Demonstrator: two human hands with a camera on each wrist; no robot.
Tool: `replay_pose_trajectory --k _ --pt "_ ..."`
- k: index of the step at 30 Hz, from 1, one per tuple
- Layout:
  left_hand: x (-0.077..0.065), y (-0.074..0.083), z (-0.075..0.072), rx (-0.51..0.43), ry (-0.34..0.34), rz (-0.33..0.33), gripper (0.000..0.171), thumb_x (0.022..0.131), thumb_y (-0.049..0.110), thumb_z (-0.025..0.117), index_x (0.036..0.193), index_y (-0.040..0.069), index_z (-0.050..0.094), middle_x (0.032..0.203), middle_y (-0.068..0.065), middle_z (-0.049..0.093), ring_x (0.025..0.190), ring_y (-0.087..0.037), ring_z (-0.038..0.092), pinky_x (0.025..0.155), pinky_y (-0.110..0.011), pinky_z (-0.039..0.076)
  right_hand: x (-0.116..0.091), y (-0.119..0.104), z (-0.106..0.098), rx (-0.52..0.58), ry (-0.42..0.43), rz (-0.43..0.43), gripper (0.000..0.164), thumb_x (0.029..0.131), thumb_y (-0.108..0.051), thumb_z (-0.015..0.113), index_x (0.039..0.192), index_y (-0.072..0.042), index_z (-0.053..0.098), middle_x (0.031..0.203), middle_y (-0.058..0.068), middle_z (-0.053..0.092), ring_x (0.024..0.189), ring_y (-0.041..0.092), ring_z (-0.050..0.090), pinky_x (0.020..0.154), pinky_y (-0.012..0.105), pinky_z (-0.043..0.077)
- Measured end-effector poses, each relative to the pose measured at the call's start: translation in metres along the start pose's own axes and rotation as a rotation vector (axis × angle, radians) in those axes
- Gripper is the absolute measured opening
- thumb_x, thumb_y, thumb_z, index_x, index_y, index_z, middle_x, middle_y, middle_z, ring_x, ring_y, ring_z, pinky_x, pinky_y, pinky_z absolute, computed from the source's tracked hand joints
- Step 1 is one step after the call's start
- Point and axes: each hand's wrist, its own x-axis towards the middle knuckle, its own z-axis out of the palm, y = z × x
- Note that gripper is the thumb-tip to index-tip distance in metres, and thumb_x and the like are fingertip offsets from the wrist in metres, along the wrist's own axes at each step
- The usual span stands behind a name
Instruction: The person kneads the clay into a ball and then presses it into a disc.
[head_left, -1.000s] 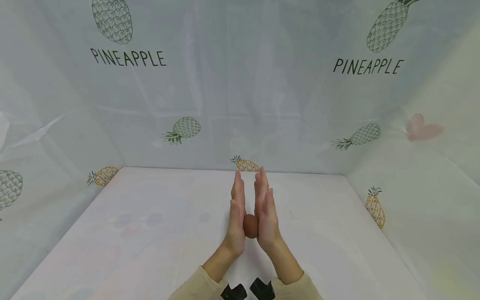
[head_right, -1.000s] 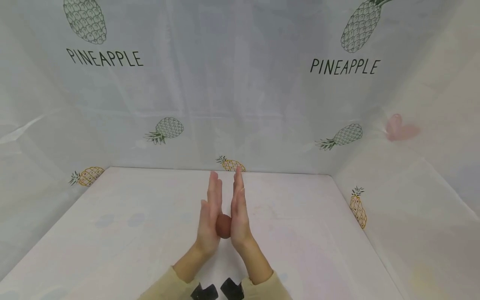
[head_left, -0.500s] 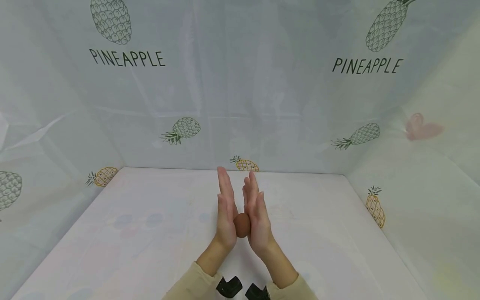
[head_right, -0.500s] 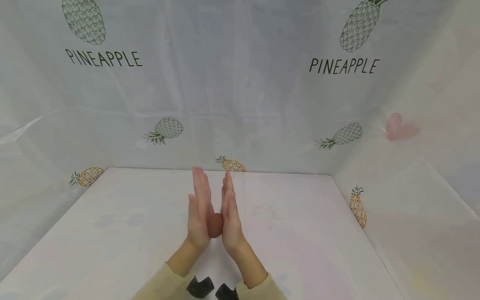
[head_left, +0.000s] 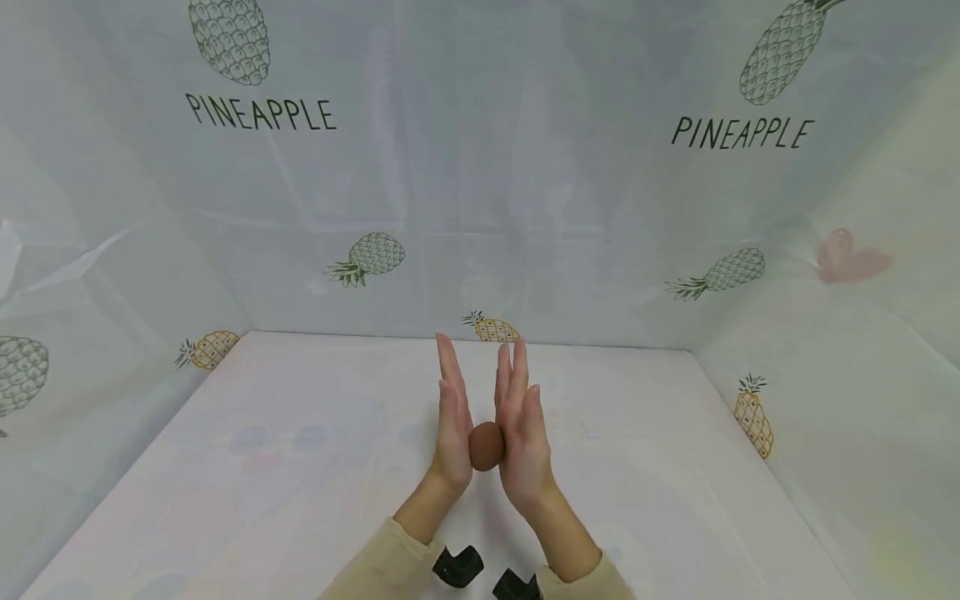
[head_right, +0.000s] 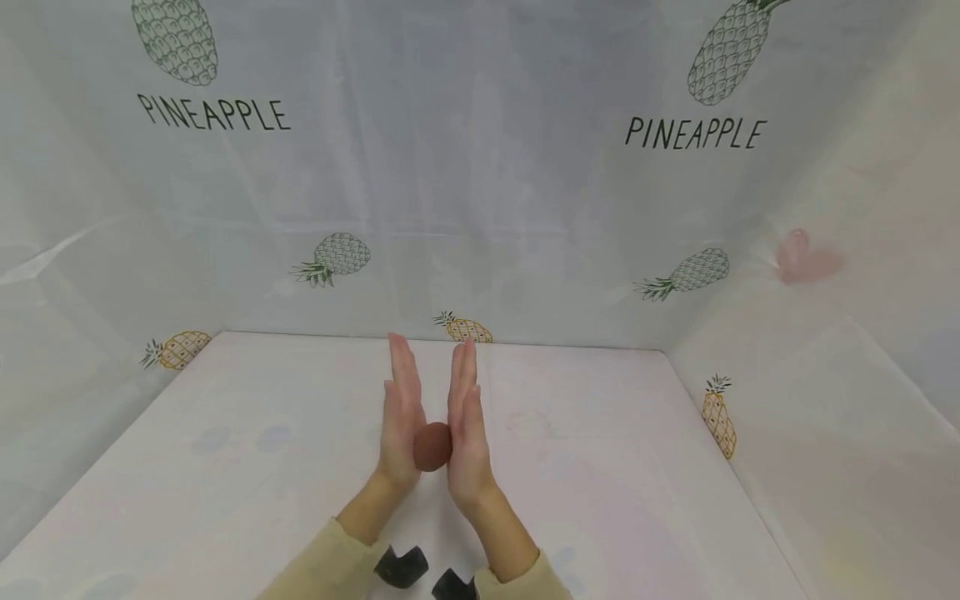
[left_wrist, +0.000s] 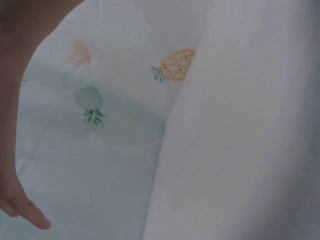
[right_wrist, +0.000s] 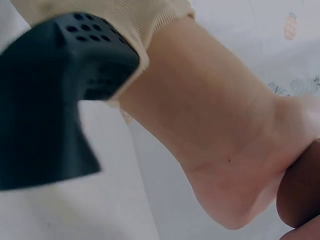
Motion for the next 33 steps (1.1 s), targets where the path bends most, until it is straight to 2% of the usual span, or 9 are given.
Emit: replay_pose_trajectory --k 7,16,22,27,33 --pt "-0.012 0.0 0.017 0.005 -0.103 0.019 0.065 0.111 0.059 0.004 0.169 0.037 -0.016 0.175 0.018 -0.019 0.16 -0.009 -0.022 0.124 -0.066 -0.016 0.002 -0.003 -0.011 -0.015 0.054 -0.05 0.062 0.11 -0.058 0.0 0.168 -0.04 -0.015 0.176 -0.016 -0.011 0.162 0.012 -0.017 0.126 0.056 -0.02" --pt "-0.016 0.002 0.025 -0.038 -0.132 0.017 0.063 0.112 0.056 0.003 0.169 0.037 -0.013 0.176 0.017 -0.017 0.162 -0.01 -0.017 0.125 -0.064 -0.015 0.006 -0.001 -0.022 -0.016 0.105 -0.049 0.064 0.11 -0.06 0.004 0.168 -0.04 -0.014 0.176 -0.017 -0.01 0.162 0.009 -0.016 0.125 0.055 -0.021" --pt "-0.015 0.004 0.023 -0.037 -0.122 0.044 0.065 0.111 0.057 0.002 0.169 0.033 -0.015 0.175 0.015 -0.018 0.162 -0.012 -0.017 0.126 -0.061 -0.015 0.005 0.007 -0.02 -0.013 0.092 0.001 0.063 0.111 -0.06 0.004 0.169 -0.042 -0.012 0.175 -0.02 -0.009 0.162 0.006 -0.012 0.126 0.058 -0.018" --pt "-0.011 0.008 0.017 -0.029 -0.096 0.058 0.066 0.111 0.058 0.003 0.169 0.033 -0.014 0.175 0.017 -0.019 0.162 -0.011 -0.018 0.126 -0.059 -0.016 0.004 0.011 -0.014 -0.041 0.055 0.024 0.06 0.111 -0.059 0.002 0.168 -0.044 -0.011 0.176 -0.018 -0.009 0.163 0.01 -0.012 0.126 0.06 -0.017" --pt "-0.004 0.01 0.009 -0.025 -0.034 0.057 0.065 0.111 0.055 0.002 0.17 0.033 -0.013 0.175 0.018 -0.017 0.163 -0.011 -0.014 0.127 -0.055 -0.017 0.001 0.013 -0.006 -0.016 0.014 0.047 0.064 0.11 -0.06 0.0 0.169 -0.039 -0.014 0.177 -0.014 -0.009 0.163 0.013 -0.013 0.125 0.06 -0.017"
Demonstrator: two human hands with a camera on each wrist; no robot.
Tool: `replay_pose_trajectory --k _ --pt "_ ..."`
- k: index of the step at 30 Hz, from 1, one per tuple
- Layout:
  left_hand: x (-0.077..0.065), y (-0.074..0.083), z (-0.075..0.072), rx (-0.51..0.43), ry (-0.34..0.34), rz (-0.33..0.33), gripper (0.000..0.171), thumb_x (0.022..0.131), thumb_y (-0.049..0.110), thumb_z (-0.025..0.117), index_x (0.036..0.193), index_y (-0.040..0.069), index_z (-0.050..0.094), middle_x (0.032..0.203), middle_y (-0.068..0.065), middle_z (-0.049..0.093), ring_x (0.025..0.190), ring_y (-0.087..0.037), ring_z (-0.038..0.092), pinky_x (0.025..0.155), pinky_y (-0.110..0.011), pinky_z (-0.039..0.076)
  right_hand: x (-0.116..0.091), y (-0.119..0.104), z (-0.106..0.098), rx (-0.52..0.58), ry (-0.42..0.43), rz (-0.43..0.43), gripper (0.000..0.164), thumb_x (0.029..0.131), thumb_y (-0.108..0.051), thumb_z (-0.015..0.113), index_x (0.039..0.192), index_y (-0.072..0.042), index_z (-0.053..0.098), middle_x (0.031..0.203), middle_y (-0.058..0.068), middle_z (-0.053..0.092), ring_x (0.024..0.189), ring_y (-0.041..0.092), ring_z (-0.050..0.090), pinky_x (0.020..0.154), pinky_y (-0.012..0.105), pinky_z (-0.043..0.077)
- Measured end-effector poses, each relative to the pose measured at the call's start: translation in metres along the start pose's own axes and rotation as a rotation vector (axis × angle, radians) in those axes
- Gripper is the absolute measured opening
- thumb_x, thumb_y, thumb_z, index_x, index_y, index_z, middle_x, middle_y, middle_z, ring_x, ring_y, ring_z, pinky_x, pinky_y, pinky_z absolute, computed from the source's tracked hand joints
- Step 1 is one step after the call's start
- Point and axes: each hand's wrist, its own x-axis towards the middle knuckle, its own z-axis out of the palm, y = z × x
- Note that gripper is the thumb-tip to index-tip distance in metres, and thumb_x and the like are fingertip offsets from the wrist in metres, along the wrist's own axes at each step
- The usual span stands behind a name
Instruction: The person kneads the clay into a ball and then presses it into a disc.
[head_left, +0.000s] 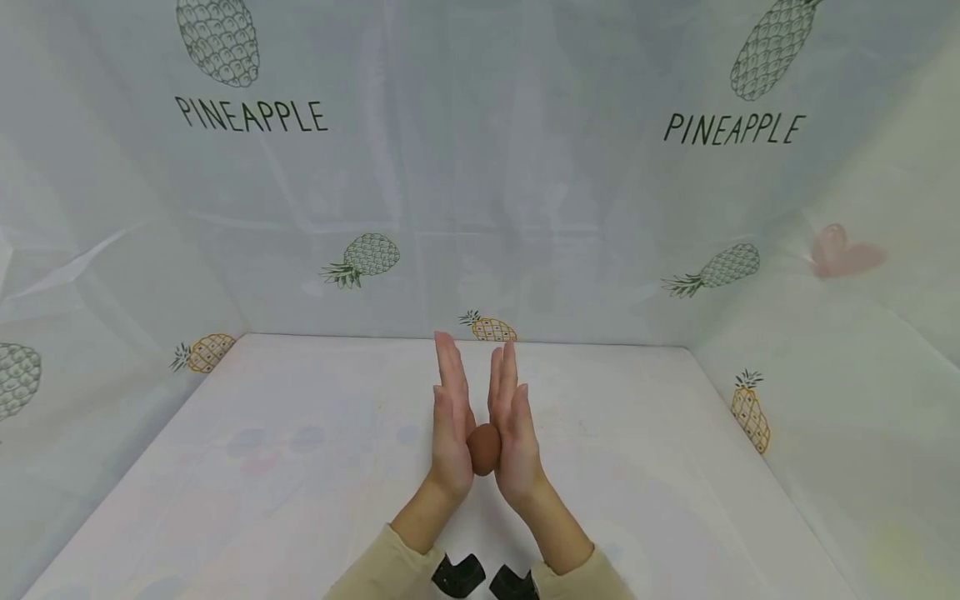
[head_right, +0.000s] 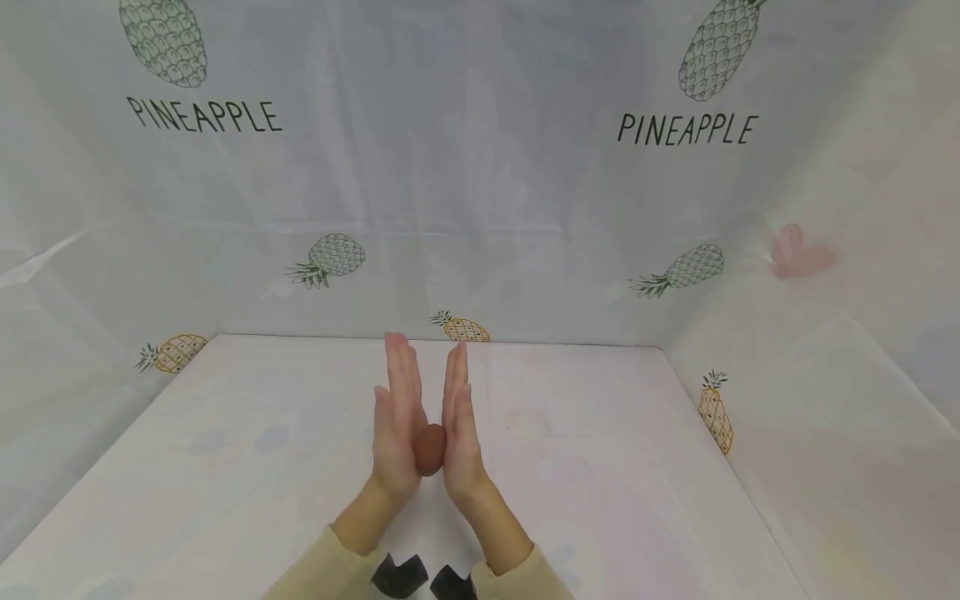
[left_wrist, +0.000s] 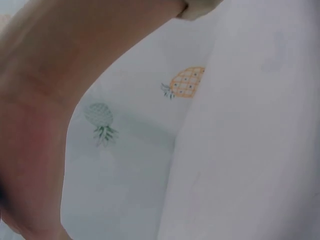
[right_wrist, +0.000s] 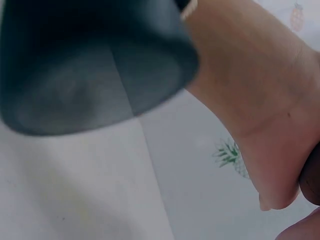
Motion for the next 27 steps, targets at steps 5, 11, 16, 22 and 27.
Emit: replay_pose_trajectory --k 5,11,16,22,27 --pt "0.005 -0.001 -0.007 0.0 0.047 -0.014 0.066 0.111 0.056 0.002 0.17 0.031 -0.013 0.175 0.018 -0.015 0.163 -0.01 -0.015 0.127 -0.055 -0.016 -0.001 0.001 0.005 0.022 -0.008 0.019 0.062 0.111 -0.057 -0.002 0.169 -0.039 -0.013 0.177 -0.012 -0.01 0.163 0.011 -0.011 0.126 0.06 -0.016" --pt "0.008 -0.007 -0.014 -0.001 0.092 -0.044 0.068 0.111 0.058 0.003 0.17 0.029 -0.013 0.175 0.016 -0.016 0.163 -0.013 -0.016 0.128 -0.055 -0.015 -0.002 -0.001 0.007 0.023 -0.016 0.018 0.06 0.111 -0.052 -0.005 0.169 -0.038 -0.014 0.177 -0.013 -0.011 0.163 0.013 -0.012 0.126 0.059 -0.017" --pt "0.007 -0.01 -0.014 -0.015 0.082 -0.102 0.066 0.11 0.06 0.005 0.169 0.035 -0.013 0.174 0.021 -0.017 0.162 -0.01 -0.018 0.127 -0.059 -0.014 -0.003 -0.007 0.006 0.042 -0.008 0.006 0.064 0.11 -0.06 -0.002 0.169 -0.038 -0.014 0.177 -0.012 -0.009 0.164 0.017 -0.014 0.125 0.059 -0.018" --pt "0.002 -0.016 -0.008 0.03 0.034 -0.146 0.064 0.109 0.059 0.004 0.168 0.041 -0.013 0.174 0.02 -0.019 0.161 -0.009 -0.02 0.125 -0.066 -0.015 -0.002 -0.015 0.0 0.058 0.012 -0.032 0.065 0.109 -0.063 -0.001 0.168 -0.041 -0.013 0.177 -0.014 -0.008 0.163 0.016 -0.015 0.125 0.058 -0.02" --pt "-0.006 -0.022 -0.001 0.054 -0.027 -0.145 0.064 0.109 0.061 0.002 0.168 0.041 -0.016 0.174 0.019 -0.022 0.16 -0.011 -0.022 0.124 -0.069 -0.013 0.0 -0.019 -0.006 0.056 0.052 -0.063 0.065 0.109 -0.062 0.0 0.169 -0.04 -0.012 0.177 -0.013 -0.006 0.163 0.014 -0.015 0.125 0.057 -0.02"
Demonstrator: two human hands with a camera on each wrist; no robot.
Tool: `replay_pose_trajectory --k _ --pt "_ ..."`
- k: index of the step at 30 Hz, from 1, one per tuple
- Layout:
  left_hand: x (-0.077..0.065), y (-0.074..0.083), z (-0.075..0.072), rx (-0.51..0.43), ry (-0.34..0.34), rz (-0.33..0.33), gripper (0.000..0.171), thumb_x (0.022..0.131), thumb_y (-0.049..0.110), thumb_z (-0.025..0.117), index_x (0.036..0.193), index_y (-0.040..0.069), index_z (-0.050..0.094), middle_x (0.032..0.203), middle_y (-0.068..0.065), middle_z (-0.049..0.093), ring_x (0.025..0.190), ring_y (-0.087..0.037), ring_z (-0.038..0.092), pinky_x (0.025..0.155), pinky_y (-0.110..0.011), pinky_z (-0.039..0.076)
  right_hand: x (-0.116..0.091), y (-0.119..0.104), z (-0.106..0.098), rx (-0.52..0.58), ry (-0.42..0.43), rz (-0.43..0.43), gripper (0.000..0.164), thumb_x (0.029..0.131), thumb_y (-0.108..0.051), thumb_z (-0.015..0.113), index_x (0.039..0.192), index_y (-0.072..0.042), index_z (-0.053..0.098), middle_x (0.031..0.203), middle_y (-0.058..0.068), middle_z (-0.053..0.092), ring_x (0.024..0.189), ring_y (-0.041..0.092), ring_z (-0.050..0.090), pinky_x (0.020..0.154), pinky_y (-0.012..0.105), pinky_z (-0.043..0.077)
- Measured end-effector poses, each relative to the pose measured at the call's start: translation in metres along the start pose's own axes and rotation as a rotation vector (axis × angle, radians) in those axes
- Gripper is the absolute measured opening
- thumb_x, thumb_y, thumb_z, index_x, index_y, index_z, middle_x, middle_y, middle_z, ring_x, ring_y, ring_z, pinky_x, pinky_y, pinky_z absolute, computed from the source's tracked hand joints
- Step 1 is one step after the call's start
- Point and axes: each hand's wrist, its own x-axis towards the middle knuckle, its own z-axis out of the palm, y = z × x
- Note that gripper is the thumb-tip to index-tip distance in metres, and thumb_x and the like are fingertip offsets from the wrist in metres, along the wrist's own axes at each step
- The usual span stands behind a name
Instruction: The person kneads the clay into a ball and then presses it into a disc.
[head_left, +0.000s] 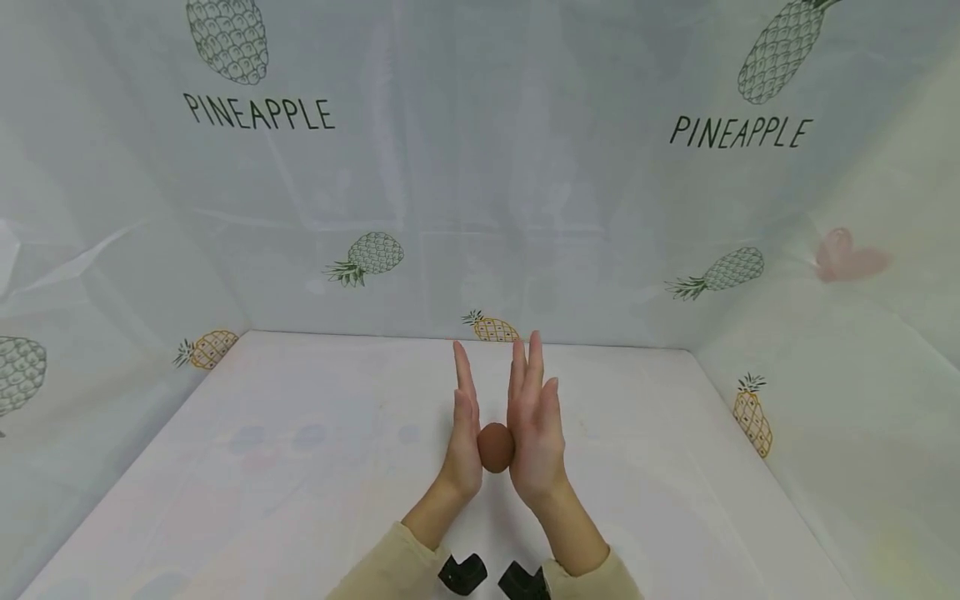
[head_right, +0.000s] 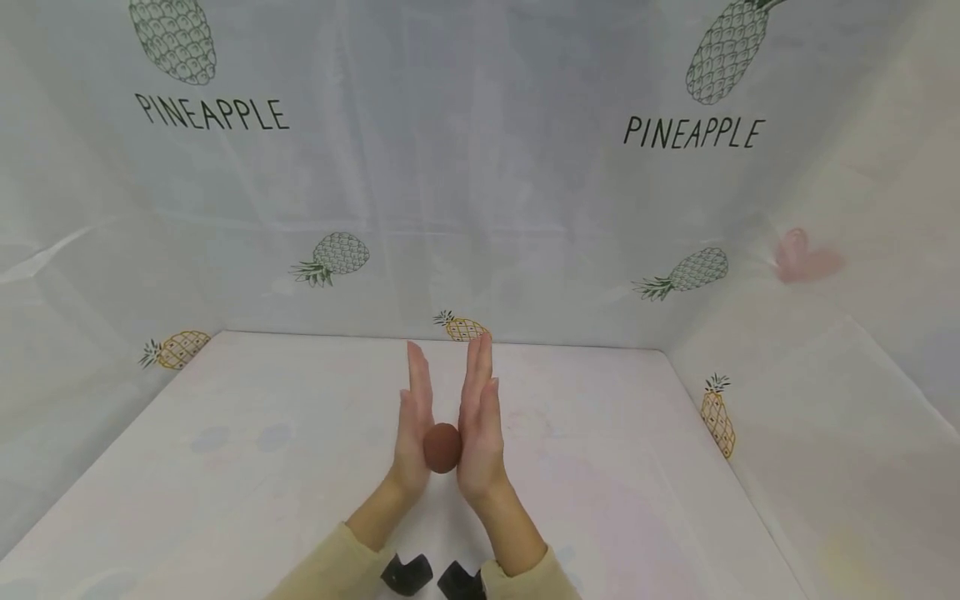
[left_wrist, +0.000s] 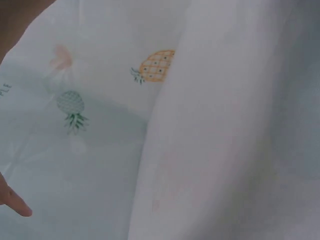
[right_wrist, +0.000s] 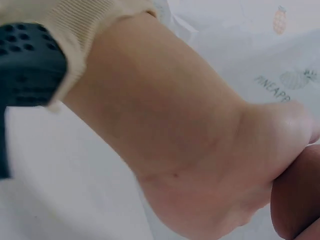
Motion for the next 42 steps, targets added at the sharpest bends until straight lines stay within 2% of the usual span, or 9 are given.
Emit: replay_pose_trajectory --k 6,12,18,25,35,42 --pt "-0.006 0.0 0.011 -0.028 -0.086 0.037 0.064 0.111 0.057 0.0 0.168 0.036 -0.018 0.174 0.017 -0.021 0.162 -0.014 -0.02 0.124 -0.067 -0.014 0.004 0.001 -0.009 -0.023 0.057 -0.051 0.068 0.109 -0.063 0.003 0.169 -0.036 -0.014 0.177 -0.012 -0.007 0.163 0.011 -0.016 0.125 0.055 -0.021" --pt "-0.007 0.009 0.015 -0.165 -0.105 0.051 0.066 0.111 0.055 0.001 0.169 0.029 -0.017 0.175 0.017 -0.018 0.163 -0.015 -0.016 0.127 -0.058 -0.015 0.007 0.011 -0.013 -0.033 0.105 -0.071 0.068 0.11 -0.061 0.007 0.17 -0.035 -0.01 0.178 -0.014 -0.004 0.163 0.008 -0.009 0.126 0.057 -0.018" --pt "-0.005 0.014 0.01 -0.147 -0.058 0.088 0.064 0.112 0.053 0.001 0.17 0.028 -0.014 0.175 0.016 -0.017 0.163 -0.012 -0.015 0.128 -0.054 -0.015 0.004 0.021 -0.01 -0.112 0.099 -0.061 0.064 0.112 -0.057 0.006 0.171 -0.036 -0.006 0.177 -0.018 -0.003 0.163 0.006 -0.006 0.128 0.058 -0.013" --pt "0.0 0.02 0.001 -0.139 0.027 0.11 0.066 0.111 0.052 0.002 0.17 0.026 -0.013 0.175 0.017 -0.016 0.163 -0.012 -0.015 0.128 -0.053 -0.015 0.003 0.035 -0.005 -0.229 0.051 -0.045 0.066 0.111 -0.055 0.0 0.171 -0.029 -0.011 0.178 -0.011 -0.009 0.164 0.014 -0.012 0.127 0.061 -0.011" --pt "0.008 0.025 -0.017 -0.102 0.13 0.117 0.069 0.11 0.061 0.005 0.17 0.031 -0.012 0.175 0.02 -0.013 0.162 -0.007 -0.014 0.129 -0.049 -0.015 -0.001 0.035 0.007 -0.121 -0.109 0.08 0.068 0.109 -0.064 -0.003 0.169 -0.035 -0.016 0.177 -0.007 -0.014 0.164 0.022 -0.014 0.127 0.061 -0.013" --pt "0.016 0.024 -0.029 -0.056 0.187 0.155 0.071 0.112 0.058 0.012 0.171 0.026 -0.011 0.176 0.013 -0.014 0.162 -0.009 -0.017 0.128 -0.05 -0.017 -0.004 0.031 0.014 -0.09 -0.128 0.12 0.065 0.109 -0.063 -0.003 0.168 -0.038 -0.015 0.177 -0.005 -0.014 0.164 0.023 -0.014 0.128 0.06 -0.012"
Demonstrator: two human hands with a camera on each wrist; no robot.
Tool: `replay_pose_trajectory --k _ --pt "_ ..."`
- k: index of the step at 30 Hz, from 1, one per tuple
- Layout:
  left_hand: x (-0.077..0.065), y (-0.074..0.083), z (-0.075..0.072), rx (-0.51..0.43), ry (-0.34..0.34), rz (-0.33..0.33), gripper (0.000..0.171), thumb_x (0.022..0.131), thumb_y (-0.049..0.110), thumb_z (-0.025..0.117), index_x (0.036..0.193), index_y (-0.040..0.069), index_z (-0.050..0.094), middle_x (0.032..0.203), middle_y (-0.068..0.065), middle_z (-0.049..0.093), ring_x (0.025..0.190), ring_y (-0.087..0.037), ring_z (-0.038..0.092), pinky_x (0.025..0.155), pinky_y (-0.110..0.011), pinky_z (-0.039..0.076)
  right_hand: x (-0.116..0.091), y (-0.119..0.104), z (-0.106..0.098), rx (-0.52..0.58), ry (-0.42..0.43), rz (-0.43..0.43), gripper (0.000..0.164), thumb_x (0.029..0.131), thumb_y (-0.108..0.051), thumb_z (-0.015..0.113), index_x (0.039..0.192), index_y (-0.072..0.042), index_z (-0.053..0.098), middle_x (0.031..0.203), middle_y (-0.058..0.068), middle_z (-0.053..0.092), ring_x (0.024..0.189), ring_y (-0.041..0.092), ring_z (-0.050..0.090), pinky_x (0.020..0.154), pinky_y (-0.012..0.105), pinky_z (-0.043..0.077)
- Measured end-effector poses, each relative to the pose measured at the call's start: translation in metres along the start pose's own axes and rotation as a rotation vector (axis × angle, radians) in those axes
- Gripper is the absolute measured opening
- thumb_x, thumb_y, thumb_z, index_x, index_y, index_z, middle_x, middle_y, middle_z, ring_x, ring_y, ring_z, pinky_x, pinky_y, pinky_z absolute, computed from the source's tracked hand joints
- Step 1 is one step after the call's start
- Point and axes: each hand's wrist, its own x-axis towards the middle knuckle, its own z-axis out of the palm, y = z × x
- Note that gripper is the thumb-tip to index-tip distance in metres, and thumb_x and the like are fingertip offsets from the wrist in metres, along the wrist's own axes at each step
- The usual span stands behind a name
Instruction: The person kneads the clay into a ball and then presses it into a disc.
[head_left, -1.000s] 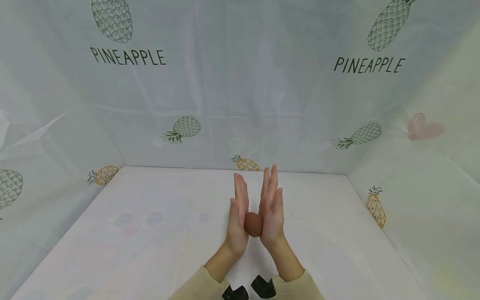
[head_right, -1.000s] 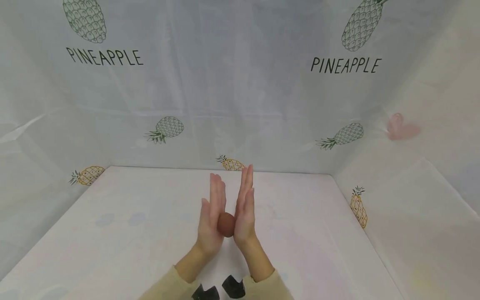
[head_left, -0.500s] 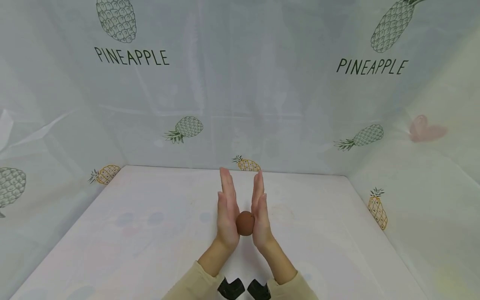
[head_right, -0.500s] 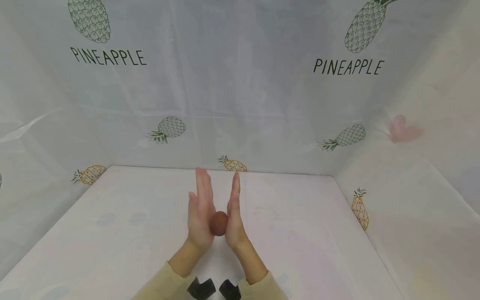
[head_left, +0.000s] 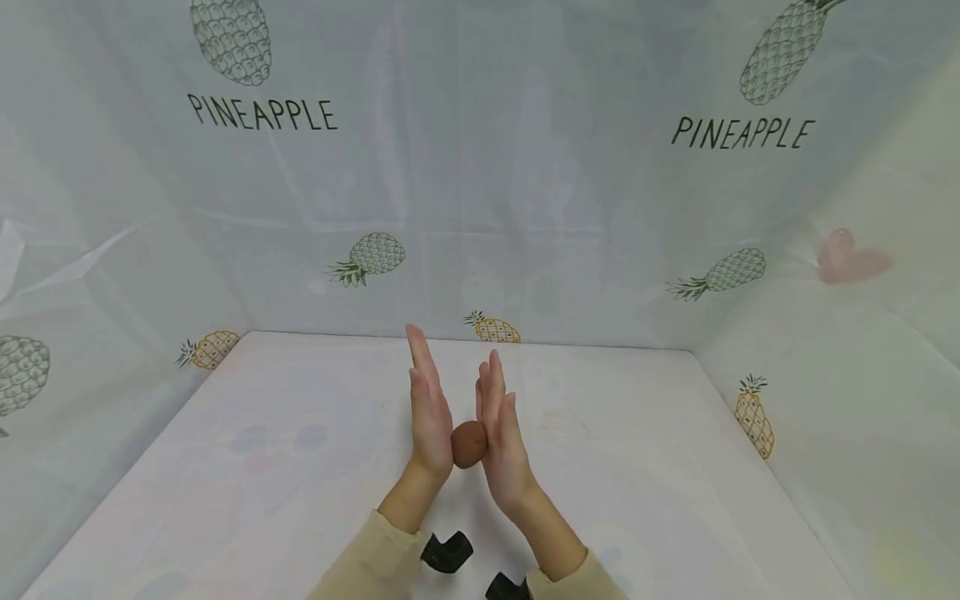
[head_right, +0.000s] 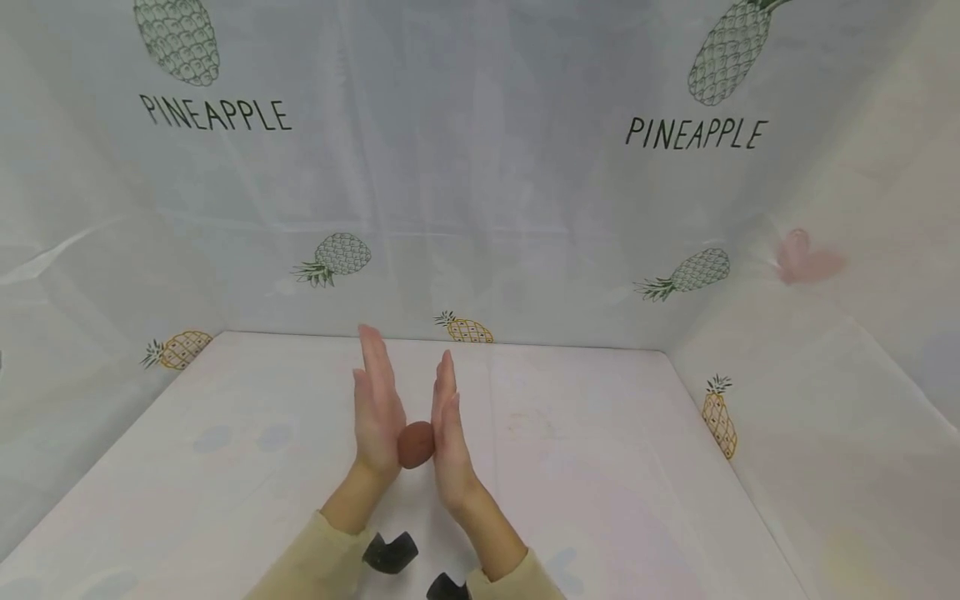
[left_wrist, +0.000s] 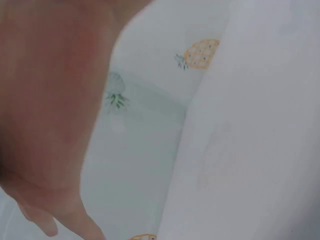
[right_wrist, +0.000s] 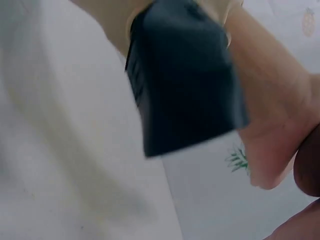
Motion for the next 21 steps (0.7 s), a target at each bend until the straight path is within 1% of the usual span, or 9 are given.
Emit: replay_pose_trajectory --k 3,6,10,13,16,17,21 --pt "0.001 -0.003 -0.003 0.012 0.009 -0.002 0.073 0.112 0.059 0.015 0.171 0.026 -0.011 0.176 0.012 -0.015 0.161 -0.01 -0.018 0.127 -0.052 -0.017 -0.001 -0.003 0.003 0.021 0.015 -0.008 0.066 0.11 -0.062 -0.002 0.169 -0.036 -0.015 0.177 -0.005 -0.013 0.164 0.024 -0.014 0.128 0.06 -0.012" --pt "0.0 -0.007 -0.003 0.034 -0.001 -0.023 0.074 0.111 0.061 0.015 0.171 0.027 -0.011 0.176 0.014 -0.015 0.161 -0.009 -0.019 0.127 -0.055 -0.017 -0.002 -0.007 0.005 0.042 0.044 -0.031 0.066 0.11 -0.061 -0.002 0.169 -0.034 -0.014 0.177 -0.005 -0.01 0.164 0.025 -0.012 0.128 0.058 -0.013" --pt "-0.005 -0.011 0.002 0.065 -0.047 -0.068 0.072 0.11 0.062 0.011 0.17 0.03 -0.012 0.175 0.016 -0.017 0.161 -0.01 -0.02 0.126 -0.061 -0.016 -0.003 -0.014 0.004 0.061 0.084 -0.061 0.066 0.11 -0.061 -0.002 0.17 -0.036 -0.011 0.178 -0.007 -0.007 0.164 0.023 -0.011 0.128 0.058 -0.014" --pt "-0.009 -0.013 0.007 0.067 -0.082 -0.098 0.07 0.11 0.062 0.01 0.17 0.033 -0.012 0.175 0.017 -0.018 0.161 -0.012 -0.021 0.125 -0.066 -0.015 -0.003 -0.017 0.002 0.084 0.1 -0.067 0.065 0.109 -0.062 -0.002 0.17 -0.038 -0.01 0.178 -0.008 -0.007 0.164 0.021 -0.011 0.126 0.059 -0.015" --pt "-0.014 -0.014 0.013 0.066 -0.111 -0.117 0.07 0.109 0.064 0.009 0.17 0.035 -0.012 0.175 0.017 -0.018 0.161 -0.012 -0.021 0.124 -0.067 -0.014 -0.002 -0.019 -0.001 0.101 0.115 -0.065 0.066 0.108 -0.064 -0.004 0.169 -0.041 -0.01 0.177 -0.009 -0.009 0.164 0.019 -0.014 0.127 0.057 -0.016" --pt "-0.015 -0.014 0.015 0.065 -0.122 -0.122 0.071 0.109 0.065 0.009 0.17 0.035 -0.012 0.175 0.017 -0.018 0.161 -0.012 -0.021 0.124 -0.067 -0.014 -0.002 -0.019 -0.003 0.1 0.126 -0.057 0.066 0.107 -0.066 -0.005 0.169 -0.043 -0.01 0.177 -0.01 -0.009 0.163 0.018 -0.015 0.13 0.048 0.0" --pt "-0.022 -0.012 0.023 0.062 -0.183 -0.121 0.072 0.108 0.067 0.006 0.169 0.036 -0.013 0.174 0.019 -0.019 0.161 -0.01 -0.021 0.124 -0.067 -0.016 -0.001 -0.02 -0.009 0.088 0.175 -0.052 0.067 0.106 -0.068 -0.005 0.168 -0.044 -0.01 0.177 -0.011 -0.01 0.163 0.017 -0.014 0.131 0.046 0.002"
